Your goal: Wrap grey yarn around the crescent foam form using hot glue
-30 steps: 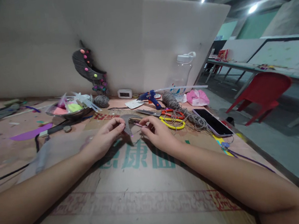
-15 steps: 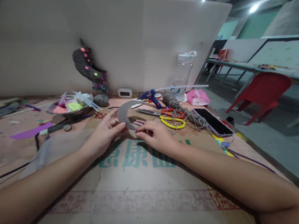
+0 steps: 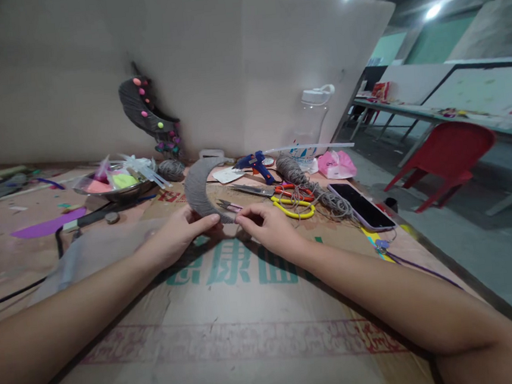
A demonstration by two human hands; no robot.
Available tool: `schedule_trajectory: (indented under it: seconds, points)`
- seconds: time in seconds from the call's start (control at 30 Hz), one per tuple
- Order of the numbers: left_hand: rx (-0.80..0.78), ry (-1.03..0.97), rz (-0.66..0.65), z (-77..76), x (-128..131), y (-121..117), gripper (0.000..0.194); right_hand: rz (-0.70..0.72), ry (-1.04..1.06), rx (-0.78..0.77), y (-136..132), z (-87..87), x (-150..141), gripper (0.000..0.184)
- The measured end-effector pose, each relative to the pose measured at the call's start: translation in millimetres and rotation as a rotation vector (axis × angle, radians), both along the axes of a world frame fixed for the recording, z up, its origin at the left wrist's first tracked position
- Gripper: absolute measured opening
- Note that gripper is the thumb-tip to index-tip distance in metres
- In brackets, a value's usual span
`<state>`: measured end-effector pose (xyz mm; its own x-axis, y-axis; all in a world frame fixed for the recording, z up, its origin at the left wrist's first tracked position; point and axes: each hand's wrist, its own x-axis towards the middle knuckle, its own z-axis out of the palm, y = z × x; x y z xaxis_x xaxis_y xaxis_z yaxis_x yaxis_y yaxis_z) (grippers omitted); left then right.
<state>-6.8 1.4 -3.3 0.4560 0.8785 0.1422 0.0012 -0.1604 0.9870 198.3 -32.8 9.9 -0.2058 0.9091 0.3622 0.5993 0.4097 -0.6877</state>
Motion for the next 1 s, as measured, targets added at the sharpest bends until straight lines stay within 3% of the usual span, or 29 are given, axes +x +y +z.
schedule_trajectory:
  seconds: [0.2, 0.3, 0.5, 0.6, 0.8, 1.0]
  points:
    - [0.013, 0.062, 0.016, 2.9, -1.7, -0.7, 0.036, 0.004, 0.112, -0.028, 0.2, -3.8, 2.5, 0.019]
    - [-0.010, 0.048, 0.018, 4.8, -1.3, -1.0, 0.037, -0.004, 0.168, 0.003, 1.2, -6.5, 4.6, 0.013]
    - [-0.012, 0.030, -0.014, 3.4, -0.4, 0.3, 0.033, 0.230, 0.333, -0.145, -4.6, -5.0, 0.6, 0.028]
    - [-0.018, 0.041, -0.034, 3.2, -1.2, 0.5, 0.034, 0.278, 0.391, -0.195, -4.6, -7.1, -0.9, 0.027]
    - [0.009, 0.083, -0.034, 3.3, -2.3, 0.9, 0.034, 0.160, 0.187, -0.122, 2.2, -13.8, 3.0, 0.023]
    - [0.025, 0.156, -0.023, 1.8, -2.6, 1.1, 0.036, 0.057, 0.016, -0.014, 0.3, -7.5, 2.5, 0.012]
